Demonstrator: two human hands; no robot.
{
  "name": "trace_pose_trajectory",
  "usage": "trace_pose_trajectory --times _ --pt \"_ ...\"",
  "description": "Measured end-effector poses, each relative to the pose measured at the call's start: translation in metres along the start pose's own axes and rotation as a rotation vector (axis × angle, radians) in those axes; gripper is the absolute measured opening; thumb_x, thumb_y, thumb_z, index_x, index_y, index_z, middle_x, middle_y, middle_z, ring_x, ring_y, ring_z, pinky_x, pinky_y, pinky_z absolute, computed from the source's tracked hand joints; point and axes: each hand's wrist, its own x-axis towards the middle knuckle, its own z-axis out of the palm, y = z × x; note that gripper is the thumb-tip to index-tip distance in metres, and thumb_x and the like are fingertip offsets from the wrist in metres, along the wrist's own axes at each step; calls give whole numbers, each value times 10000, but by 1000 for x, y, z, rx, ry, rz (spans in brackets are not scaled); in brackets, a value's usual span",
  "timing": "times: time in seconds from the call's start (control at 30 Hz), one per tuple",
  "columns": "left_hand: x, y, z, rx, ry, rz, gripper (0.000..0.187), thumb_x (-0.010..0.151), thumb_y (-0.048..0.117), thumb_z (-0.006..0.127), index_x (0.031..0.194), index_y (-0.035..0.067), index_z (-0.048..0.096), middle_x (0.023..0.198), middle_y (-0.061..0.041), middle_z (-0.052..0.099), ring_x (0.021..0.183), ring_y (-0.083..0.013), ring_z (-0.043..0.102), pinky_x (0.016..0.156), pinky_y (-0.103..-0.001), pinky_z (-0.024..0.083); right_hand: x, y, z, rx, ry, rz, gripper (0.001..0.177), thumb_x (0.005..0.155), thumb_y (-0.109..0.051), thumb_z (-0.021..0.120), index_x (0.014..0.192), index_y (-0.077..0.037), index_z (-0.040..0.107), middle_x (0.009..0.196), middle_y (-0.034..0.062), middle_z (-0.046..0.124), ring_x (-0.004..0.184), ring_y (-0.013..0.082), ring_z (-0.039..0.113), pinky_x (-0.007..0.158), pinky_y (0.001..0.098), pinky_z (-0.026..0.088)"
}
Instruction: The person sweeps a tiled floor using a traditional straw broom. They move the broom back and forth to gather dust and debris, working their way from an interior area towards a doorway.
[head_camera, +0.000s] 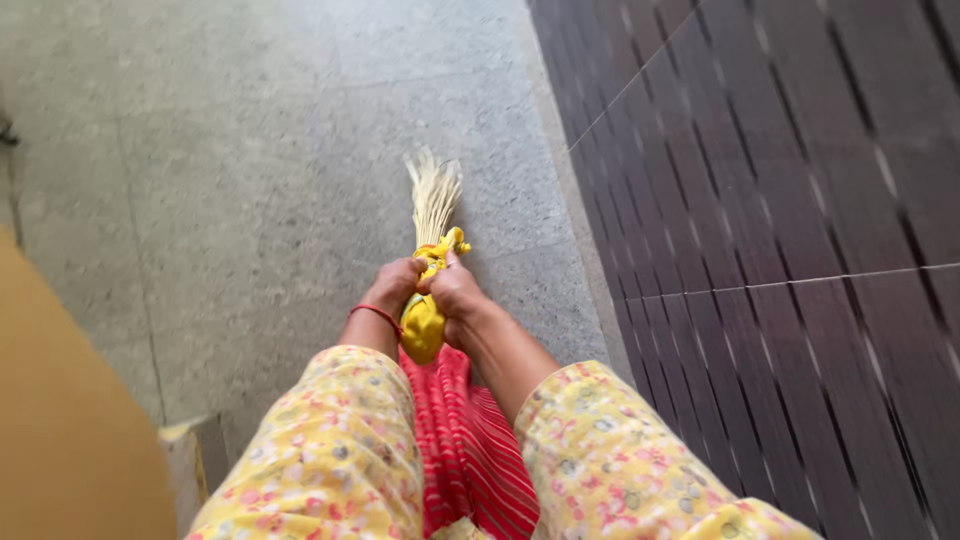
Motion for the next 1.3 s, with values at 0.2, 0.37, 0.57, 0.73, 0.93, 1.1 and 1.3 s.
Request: trace_pose_trajectory --times 0.2,0.37,0.57,0.73,0.93,1.1,1.3 --pt "-32 -85 -39 -286 63 -9 296 977 151 546 1170 -21 690 1058 -146 735 862 -250 703 755 -430 577 -35 47 10 -39 38 308 933 877 125 450 1631 -295 96 1265 197 578 974 351 663 772 528 597" --pt "-74 -120 -73 -195 175 74 347 990 190 537 1257 9 664 1094 -124 725 904 -207 699 814 -375 570 -60 73 16 -123 -166 343 996 852 152 495 1637 -283 64 1283 166 573 1006 344 674 773 507 609" --pt "-146 -79 -47 132 618 35 340 956 251 672 1149 -25 721 1020 -158 737 882 -238 682 785 -405 534 -52 54 9 -362 -321 490 921 924 34 535 1655 -261 59 1239 205 604 862 328 712 695 493 618" --pt "-164 -77 11 -316 547 -91 365 935 232 712 1117 -84 701 963 -161 711 785 -271 667 678 -426 538 -66 19 -32 -445 -355 578 833 962 54 500 1626 -234 87 1150 228 611 852 332 709 728 494 620" --pt "-126 -110 89 -382 462 -99 345 920 210 723 1104 -79 687 932 -152 727 739 -265 708 654 -420 581 -88 -7 -104 -383 -348 493 627 932 90 489 1513 -85 332 1123 210 639 891 347 740 738 508 653" --pt "-137 -62 129 -132 313 -152 353 965 282 673 1072 -51 712 847 -166 676 628 -313 612 568 -476 471 -105 -40 -131 -238 -198 401 675 920 63 461 1534 -172 311 1191 226 622 920 363 723 747 510 632" --pt "-137 -59 130 -443 -21 25 272 911 228 570 1099 82 701 935 -98 752 785 -264 726 712 -413 599 -132 -38 -125 -76 -135 233 954 913 39 526 1626 -381 51 1317 157 601 1026 329 690 795 511 617"
